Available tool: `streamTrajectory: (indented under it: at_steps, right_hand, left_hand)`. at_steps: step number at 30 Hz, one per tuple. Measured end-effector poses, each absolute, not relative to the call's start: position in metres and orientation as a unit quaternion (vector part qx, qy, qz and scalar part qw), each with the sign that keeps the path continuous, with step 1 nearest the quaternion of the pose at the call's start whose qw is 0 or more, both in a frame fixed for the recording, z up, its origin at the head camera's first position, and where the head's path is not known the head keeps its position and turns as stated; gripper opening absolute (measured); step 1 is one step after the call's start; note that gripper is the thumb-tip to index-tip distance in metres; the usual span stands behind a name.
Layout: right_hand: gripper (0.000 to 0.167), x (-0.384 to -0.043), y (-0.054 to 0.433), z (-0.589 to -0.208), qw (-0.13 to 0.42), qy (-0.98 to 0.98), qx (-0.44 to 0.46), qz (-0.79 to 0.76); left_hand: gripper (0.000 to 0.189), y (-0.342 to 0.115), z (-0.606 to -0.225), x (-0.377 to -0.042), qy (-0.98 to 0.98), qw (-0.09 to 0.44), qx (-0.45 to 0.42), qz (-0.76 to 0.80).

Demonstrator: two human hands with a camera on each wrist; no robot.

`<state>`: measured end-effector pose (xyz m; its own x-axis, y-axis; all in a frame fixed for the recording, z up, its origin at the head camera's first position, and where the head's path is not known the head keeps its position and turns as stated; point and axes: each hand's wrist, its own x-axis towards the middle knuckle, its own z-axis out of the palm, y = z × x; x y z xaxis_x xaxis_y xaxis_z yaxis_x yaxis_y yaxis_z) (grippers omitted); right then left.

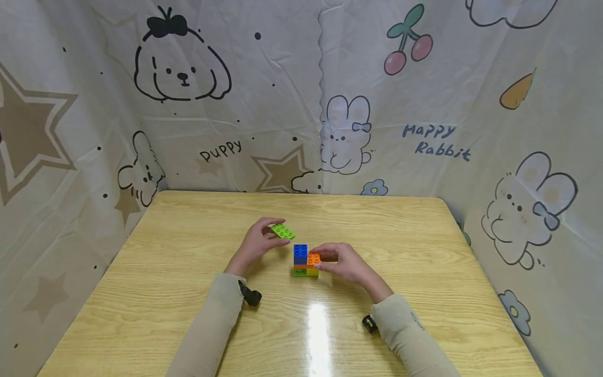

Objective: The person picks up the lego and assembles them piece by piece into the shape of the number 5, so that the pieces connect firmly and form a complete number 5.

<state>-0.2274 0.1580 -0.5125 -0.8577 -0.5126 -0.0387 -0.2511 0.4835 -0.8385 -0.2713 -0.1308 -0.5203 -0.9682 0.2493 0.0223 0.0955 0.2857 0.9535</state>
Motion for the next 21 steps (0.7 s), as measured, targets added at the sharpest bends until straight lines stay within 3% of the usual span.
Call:
streamTrajectory:
  at_steps: [9,21]
  right_hand:
    - [0.037,-0.228,0.159,-0.513,0.141,0.852,-0.22,-0.453]
    - [0.038,-0.228,0.158,-0.514,0.143,0.849,-0.226,-0.455]
  left_hand:
    - [0.062,-0.139,-0.536,-0.274,0.859,0.057,0.066,0.505]
    - [0.036,-0.145,-0.541,-0.274,0.87,0.042,0.075,0.486]
